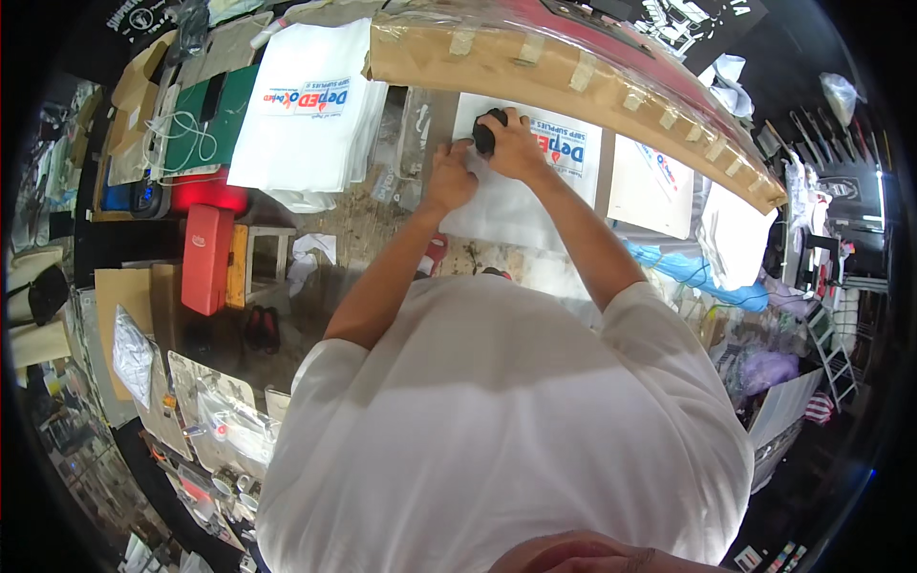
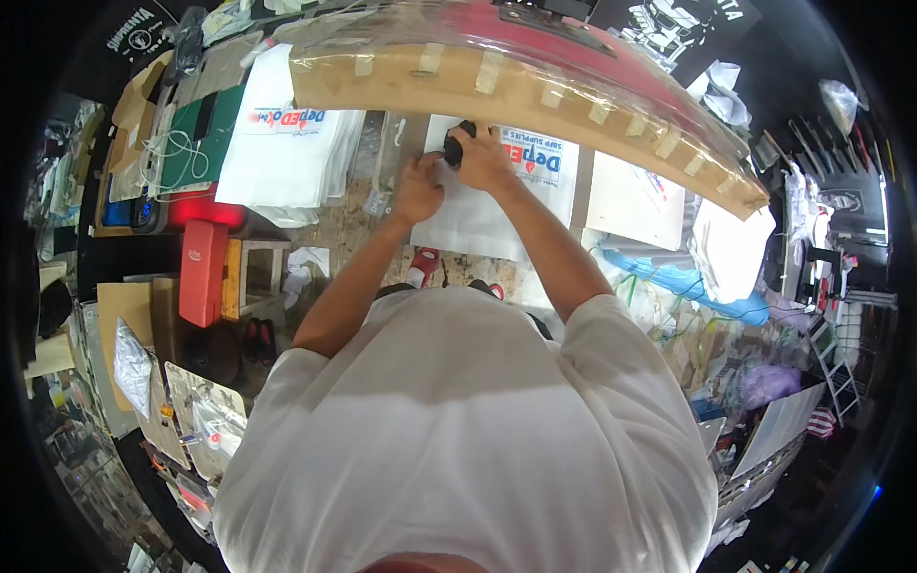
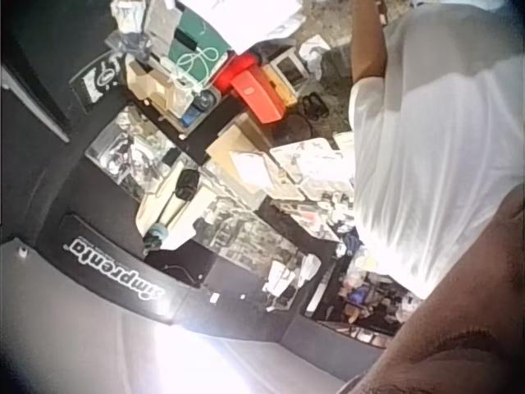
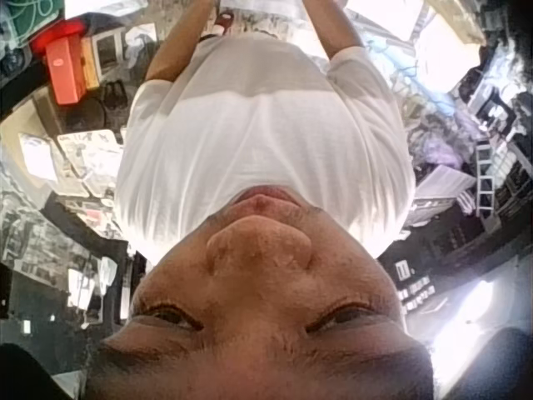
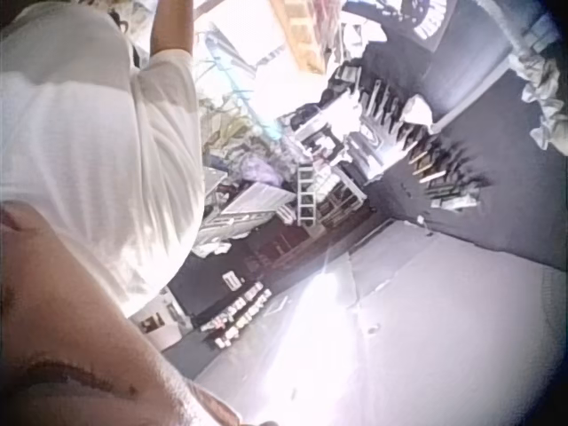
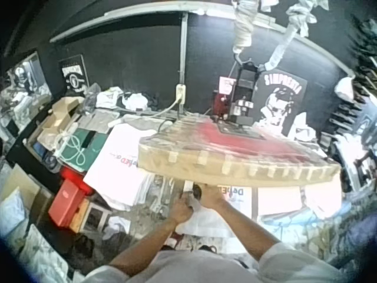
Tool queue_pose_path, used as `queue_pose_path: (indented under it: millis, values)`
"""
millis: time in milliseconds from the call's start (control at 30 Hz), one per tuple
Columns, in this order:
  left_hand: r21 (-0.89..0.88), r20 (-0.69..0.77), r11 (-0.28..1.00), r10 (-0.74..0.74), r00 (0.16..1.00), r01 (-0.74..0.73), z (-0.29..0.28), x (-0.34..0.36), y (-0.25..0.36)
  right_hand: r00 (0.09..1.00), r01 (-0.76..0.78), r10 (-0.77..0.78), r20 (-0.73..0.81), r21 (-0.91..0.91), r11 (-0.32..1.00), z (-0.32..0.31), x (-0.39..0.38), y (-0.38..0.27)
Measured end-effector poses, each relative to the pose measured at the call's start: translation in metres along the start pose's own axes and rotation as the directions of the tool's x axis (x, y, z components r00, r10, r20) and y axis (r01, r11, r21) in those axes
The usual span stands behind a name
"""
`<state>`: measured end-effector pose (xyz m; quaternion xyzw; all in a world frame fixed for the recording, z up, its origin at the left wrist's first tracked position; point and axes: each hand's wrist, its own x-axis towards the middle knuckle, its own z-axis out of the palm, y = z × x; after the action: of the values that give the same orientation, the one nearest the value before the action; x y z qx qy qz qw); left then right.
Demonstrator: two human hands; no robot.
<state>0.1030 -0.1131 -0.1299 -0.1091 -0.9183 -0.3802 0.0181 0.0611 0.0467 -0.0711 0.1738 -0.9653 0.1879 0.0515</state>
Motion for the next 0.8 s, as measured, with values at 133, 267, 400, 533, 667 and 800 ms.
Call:
queue_pose_path:
  millis: [133,267,400,533,667,800]
  values:
    - [-0.056,-0.043,0.997,-0.051,0.998,0.049,-0.009,-0.003,0.022,0.994,-0.079,0.085,-0.069,0.087,0.993,0.016,-0.002,0.030]
    - [-0.030,-0.044,1.000,0.004,0.999,-0.005,-0.007,-0.013,0.014,0.927,-0.279,0.291,-0.236,0.081,0.957,-0.011,-0.014,0.045]
    - [0.072,-0.089,0.996,0.050,0.995,-0.044,-0.010,-0.024,0.024,0.782,-0.543,0.534,-0.323,0.070,0.837,-0.047,-0.053,0.106]
    - [0.229,-0.154,0.973,-0.001,0.988,0.036,-0.024,-0.046,0.036,0.582,-0.695,0.711,-0.395,0.214,0.687,-0.064,-0.118,0.178]
    - [0.193,-0.292,0.978,-0.022,0.956,0.082,-0.022,-0.071,0.020,0.256,-0.509,0.950,-0.180,0.810,0.291,-0.043,-0.241,0.252]
    - [-0.039,-0.212,0.966,-0.258,0.943,0.256,-0.027,-0.088,0.021,0.019,-0.515,0.995,0.099,0.854,-0.075,-0.010,-0.404,0.268]
